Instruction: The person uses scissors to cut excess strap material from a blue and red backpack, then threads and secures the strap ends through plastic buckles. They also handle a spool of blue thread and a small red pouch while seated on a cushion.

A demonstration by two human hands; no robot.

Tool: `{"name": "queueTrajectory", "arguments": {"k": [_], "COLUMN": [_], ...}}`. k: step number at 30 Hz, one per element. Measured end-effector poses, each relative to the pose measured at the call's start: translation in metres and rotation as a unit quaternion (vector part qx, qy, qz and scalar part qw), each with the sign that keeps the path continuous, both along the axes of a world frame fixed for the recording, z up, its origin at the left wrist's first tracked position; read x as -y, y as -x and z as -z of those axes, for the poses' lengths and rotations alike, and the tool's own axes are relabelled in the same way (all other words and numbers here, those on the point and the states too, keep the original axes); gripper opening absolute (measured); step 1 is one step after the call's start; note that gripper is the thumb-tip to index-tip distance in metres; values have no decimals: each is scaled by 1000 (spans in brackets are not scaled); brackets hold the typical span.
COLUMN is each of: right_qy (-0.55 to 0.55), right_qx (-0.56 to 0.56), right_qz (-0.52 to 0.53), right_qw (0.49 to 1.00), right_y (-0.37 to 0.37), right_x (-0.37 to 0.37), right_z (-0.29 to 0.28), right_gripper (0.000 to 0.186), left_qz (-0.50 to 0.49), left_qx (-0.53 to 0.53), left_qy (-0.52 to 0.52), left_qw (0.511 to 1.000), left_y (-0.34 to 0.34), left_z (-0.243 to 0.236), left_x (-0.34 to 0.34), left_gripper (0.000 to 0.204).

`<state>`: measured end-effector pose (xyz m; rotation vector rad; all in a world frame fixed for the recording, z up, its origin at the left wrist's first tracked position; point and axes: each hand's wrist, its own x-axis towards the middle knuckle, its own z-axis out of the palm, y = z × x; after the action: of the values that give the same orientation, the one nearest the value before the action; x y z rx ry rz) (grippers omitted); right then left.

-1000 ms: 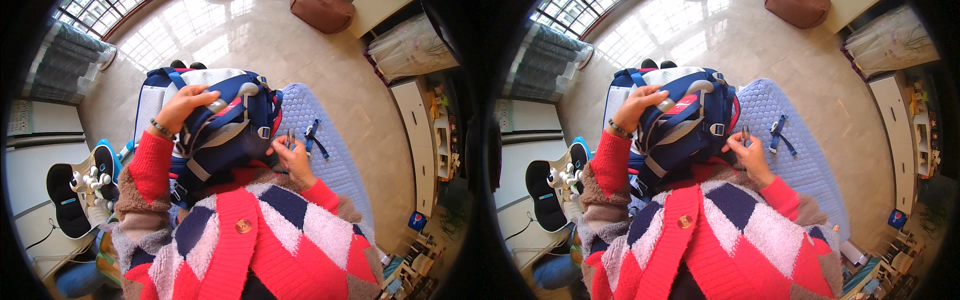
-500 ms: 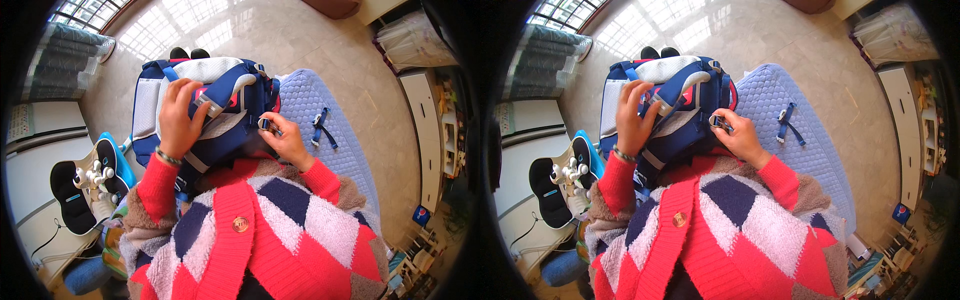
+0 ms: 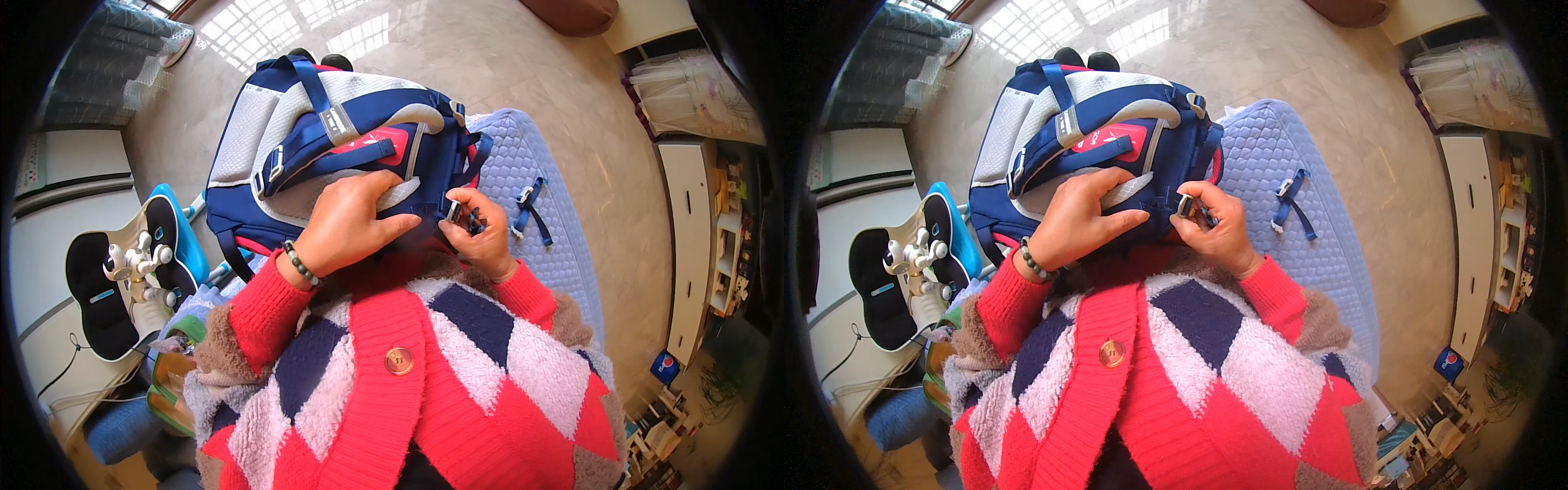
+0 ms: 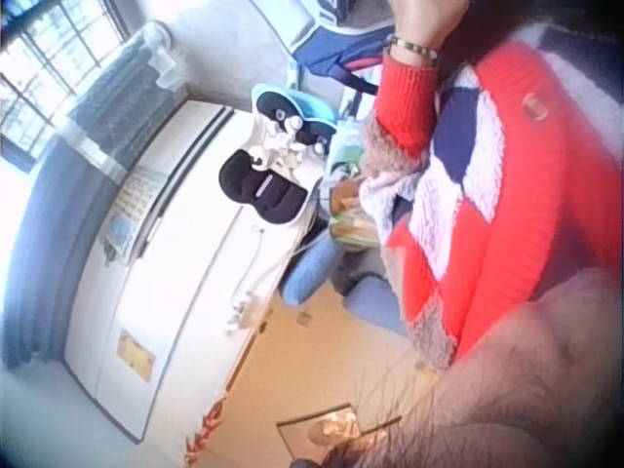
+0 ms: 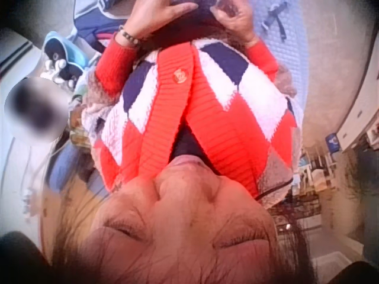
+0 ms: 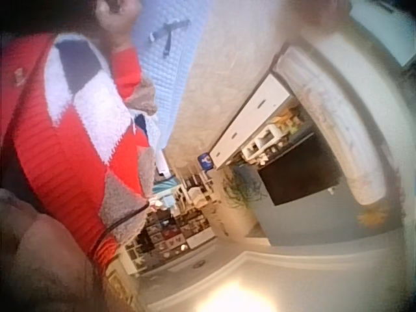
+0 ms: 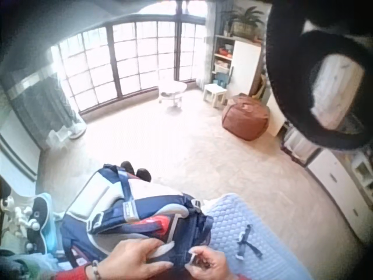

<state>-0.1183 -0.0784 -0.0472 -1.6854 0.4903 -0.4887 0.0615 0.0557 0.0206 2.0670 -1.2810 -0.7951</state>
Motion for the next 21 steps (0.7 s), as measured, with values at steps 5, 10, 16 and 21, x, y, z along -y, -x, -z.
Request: {"name": "queueTrajectory", "arguments": {"k": [5,10,16,21], "right_qy": [-22,-7,54,200], "right_qx": [-43,-49,-39,-15], "right_qz": [-28,-56,-106,-59], "right_qw": [998,997,992,978], "right_y": [4,3,0,-11], "right_x": [0,2,4,1], "right_z": [-1,-4,-23,-39], "right_gripper": [28,23,26,31], "left_qz": [-22,-88,-149,-151], "left_qx": [-136,-347,-477,-552], "left_qy": [-51,-60,-29,17], "left_qw": [989,932,865,820], "left_y": [-4,-11,-13,-21], "left_z": [5,10,5,-10], "left_x": [1,-2,-7,-11], "left_gripper": [40,40,38,32]}}
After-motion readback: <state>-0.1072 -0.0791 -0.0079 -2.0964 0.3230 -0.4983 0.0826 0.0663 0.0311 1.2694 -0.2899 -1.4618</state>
